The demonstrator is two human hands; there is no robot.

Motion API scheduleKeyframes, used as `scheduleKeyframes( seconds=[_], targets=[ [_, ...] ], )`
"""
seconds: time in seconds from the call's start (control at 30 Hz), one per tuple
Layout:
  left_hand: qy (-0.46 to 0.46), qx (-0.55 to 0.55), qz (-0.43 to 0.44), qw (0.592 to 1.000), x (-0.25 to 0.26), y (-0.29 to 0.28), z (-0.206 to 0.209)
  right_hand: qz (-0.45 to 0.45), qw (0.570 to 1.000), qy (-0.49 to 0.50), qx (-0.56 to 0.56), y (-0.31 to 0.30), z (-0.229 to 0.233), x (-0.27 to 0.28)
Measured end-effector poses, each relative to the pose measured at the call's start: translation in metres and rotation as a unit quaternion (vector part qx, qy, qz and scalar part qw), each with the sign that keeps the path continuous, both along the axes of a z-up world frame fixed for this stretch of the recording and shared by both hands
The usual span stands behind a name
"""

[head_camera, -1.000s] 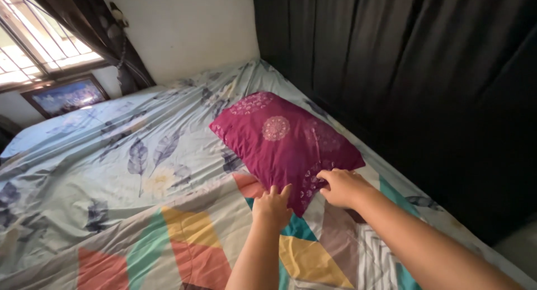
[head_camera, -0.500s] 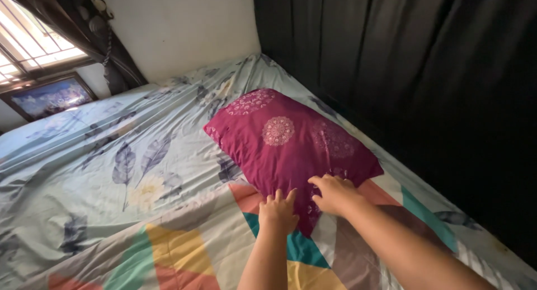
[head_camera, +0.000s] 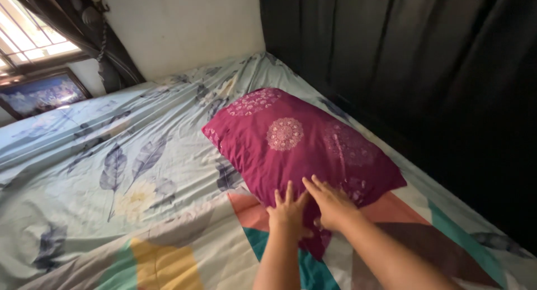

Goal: The person straightens and folds a patterned throw blanket on a bed, then removes and stacks several pillows and a body pillow on the floor beside the bed. The person smooths the fitted sheet and leaves the bed with the pillows removed.

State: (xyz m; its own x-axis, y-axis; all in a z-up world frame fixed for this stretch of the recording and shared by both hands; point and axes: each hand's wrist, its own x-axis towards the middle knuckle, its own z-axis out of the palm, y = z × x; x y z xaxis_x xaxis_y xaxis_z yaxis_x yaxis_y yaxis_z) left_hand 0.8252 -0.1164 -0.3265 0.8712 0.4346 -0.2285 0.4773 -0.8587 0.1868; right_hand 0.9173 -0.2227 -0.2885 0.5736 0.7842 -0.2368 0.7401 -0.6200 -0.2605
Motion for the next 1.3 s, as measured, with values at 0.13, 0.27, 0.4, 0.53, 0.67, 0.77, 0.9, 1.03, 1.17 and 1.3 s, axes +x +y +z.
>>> scheduleKeyframes(
  seconds=[0.13, 0.27, 0.4, 0.53, 0.67, 0.77, 0.9, 1.03, 1.17, 1.3],
  targets=[
    [0.07, -0.031, -0.01, 0.997, -0.001, -0.009, -0.054, 0.0, 0.999, 0.026, -0.036, 0.003, -0.042, -0.001],
    [0.089, -0.054, -0.008, 0.995, -0.005, -0.006, -0.09, 0.021, 0.991, 0.033, -0.126, 0.001, -0.071, -0.004],
    [0.008, -0.023, 0.018, 1.0, 0.016, -0.001, -0.162, 0.028, 0.984, 0.014, -0.178, 0.008, -0.079, -0.011],
    [-0.086, 0.031, 0.035, 0.995, 0.024, -0.005, -0.201, 0.02, 0.984, -0.001, -0.175, 0.008, -0.128, -0.002],
    [-0.117, 0.03, 0.004, 0.993, 0.033, 0.0, -0.216, -0.002, 0.978, 0.023, -0.209, 0.011, -0.125, -0.008],
    [-0.134, 0.021, -0.006, 0.991, 0.039, 0.009, -0.213, -0.023, 0.982, 0.012, -0.187, 0.017, -0.146, -0.001],
    [-0.141, -0.003, 0.037, 0.989, 0.03, 0.012, -0.189, -0.075, 0.994, 0.006, -0.082, 0.023, -0.148, 0.002],
    [-0.147, -0.026, 0.035, 0.988, 0.022, 0.016, -0.161, -0.063, 0.998, -0.001, -0.006, 0.023, -0.124, 0.006],
    [-0.163, 0.011, 0.012, 0.986, 0.026, 0.025, -0.116, -0.023, 0.995, -0.032, 0.092, 0.021, -0.077, 0.014],
    [-0.213, 0.108, 0.006, 0.971, 0.034, 0.037, -0.058, -0.016, 0.99, -0.029, 0.138, 0.03, -0.005, 0.011]
  ],
)
